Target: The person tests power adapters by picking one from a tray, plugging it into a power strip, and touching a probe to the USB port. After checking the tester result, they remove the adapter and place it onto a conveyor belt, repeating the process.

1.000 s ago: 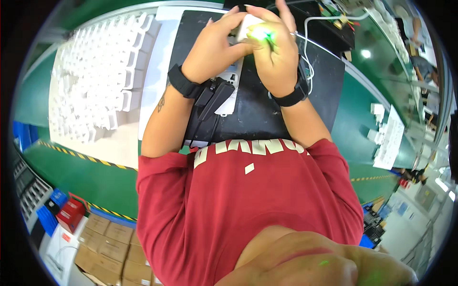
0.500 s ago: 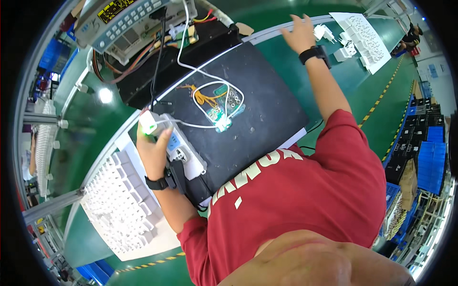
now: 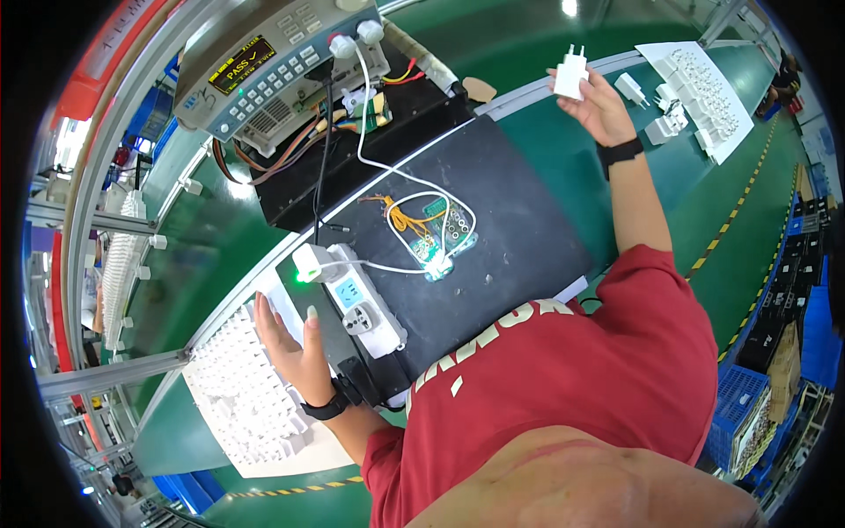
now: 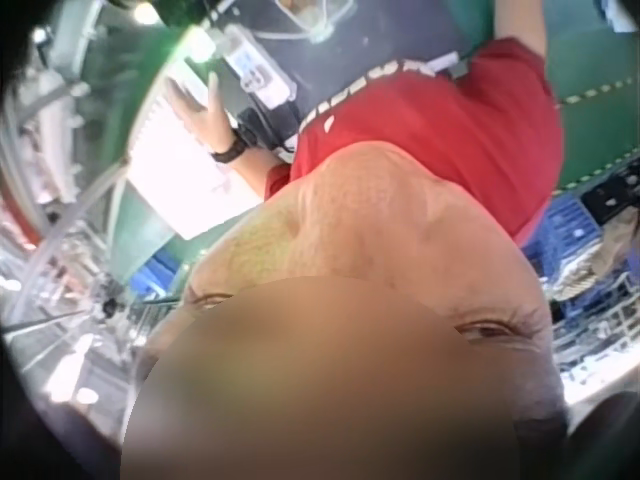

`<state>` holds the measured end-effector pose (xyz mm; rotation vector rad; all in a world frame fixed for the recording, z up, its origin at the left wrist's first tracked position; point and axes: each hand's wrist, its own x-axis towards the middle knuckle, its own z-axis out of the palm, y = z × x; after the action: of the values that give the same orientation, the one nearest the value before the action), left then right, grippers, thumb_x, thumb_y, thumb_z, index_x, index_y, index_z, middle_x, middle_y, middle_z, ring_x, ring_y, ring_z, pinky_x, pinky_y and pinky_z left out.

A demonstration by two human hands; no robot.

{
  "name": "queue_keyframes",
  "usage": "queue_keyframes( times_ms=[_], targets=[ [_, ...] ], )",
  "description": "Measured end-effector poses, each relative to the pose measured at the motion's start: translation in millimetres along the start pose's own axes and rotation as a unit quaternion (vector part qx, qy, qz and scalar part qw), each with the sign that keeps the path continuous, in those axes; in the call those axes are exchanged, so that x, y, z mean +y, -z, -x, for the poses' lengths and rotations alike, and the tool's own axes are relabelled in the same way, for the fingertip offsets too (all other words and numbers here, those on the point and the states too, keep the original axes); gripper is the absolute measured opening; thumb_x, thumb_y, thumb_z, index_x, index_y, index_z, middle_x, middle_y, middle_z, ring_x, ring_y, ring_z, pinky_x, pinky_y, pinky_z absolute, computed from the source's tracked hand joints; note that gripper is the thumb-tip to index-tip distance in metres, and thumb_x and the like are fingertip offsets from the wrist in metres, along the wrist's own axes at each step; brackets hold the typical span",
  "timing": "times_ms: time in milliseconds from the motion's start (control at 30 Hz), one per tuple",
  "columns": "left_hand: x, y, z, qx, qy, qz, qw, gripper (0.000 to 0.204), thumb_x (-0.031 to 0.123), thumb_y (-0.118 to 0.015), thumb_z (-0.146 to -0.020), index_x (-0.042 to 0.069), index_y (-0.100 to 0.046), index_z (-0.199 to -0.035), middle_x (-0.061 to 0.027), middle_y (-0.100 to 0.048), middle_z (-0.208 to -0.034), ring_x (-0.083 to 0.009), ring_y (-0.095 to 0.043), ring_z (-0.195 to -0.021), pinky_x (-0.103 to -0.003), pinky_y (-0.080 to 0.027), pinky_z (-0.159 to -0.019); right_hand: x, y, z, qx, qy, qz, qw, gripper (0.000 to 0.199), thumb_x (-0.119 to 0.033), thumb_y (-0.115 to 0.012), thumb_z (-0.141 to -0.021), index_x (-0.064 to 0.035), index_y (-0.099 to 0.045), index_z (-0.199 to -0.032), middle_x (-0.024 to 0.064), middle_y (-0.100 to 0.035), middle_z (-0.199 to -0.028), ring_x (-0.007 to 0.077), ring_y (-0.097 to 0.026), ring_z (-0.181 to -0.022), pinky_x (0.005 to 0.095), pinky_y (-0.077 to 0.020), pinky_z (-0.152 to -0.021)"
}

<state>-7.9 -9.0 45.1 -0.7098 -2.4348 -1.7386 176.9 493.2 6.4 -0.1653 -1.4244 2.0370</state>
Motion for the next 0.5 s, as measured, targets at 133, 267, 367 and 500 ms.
queue_keyframes(
  times_ms=[133,267,367,500],
  targets=[
    [9,-8,13,0.022,-0.067,0.043,0.997,0.053,0.001,-0.06,-0.082,-0.008,-0.041,-0.131,-0.0198,-0.034,-0.143,-0.0313,-0.033,-0.133,-0.044,-0.026,-0.109,-6,-90,22,-0.181,-0.111,-0.206,0.955,0.066,-0.029,-0.055,-0.092,0.0008,-0.023,-0.142,0.0226,-0.024,-0.147,0.0309,-0.048,-0.119,0.0323,-0.0497,-0.078],
    [23,-21,25,0.021,-0.124,0.061,0.99,0.043,-0.004,-0.059,-0.078,-0.006,-0.052,-0.12,-0.0196,-0.051,-0.128,-0.0297,-0.047,-0.123,-0.039,-0.033,-0.105,6,-171,29,-0.339,-0.128,-0.249,0.898,0.068,-0.037,-0.056,-0.091,0.001,-0.029,-0.14,0.0213,-0.047,-0.128,0.0277,-0.056,-0.105,0.0287,-0.0493,-0.064],
    [34,-23,37,-0.013,-0.161,0.048,0.986,0.037,-0.006,-0.061,-0.073,-0.005,-0.058,-0.109,-0.0196,-0.058,-0.117,-0.0319,-0.055,-0.111,-0.039,-0.039,-0.099,9,-217,37,-0.329,-0.237,-0.2,0.892,0.053,-0.034,-0.056,-0.092,-0.0016,-0.039,-0.13,0.0161,-0.059,-0.101,0.017,-0.057,-0.063,0.0231,-0.0428,-0.046],
    [36,-13,49,0.017,-0.219,-0.061,0.974,0.035,-0.005,-0.065,-0.07,-0.003,-0.06,-0.105,-0.0179,-0.061,-0.109,-0.0346,-0.059,-0.104,-0.044,-0.042,-0.097,22,-268,50,-0.349,-0.064,0.23,0.906,0.027,-0.014,-0.053,-0.087,-0.0024,-0.05,-0.111,0.0091,-0.057,-0.102,0.0161,-0.056,-0.083,0.025,-0.0456,-0.063]
  ],
)
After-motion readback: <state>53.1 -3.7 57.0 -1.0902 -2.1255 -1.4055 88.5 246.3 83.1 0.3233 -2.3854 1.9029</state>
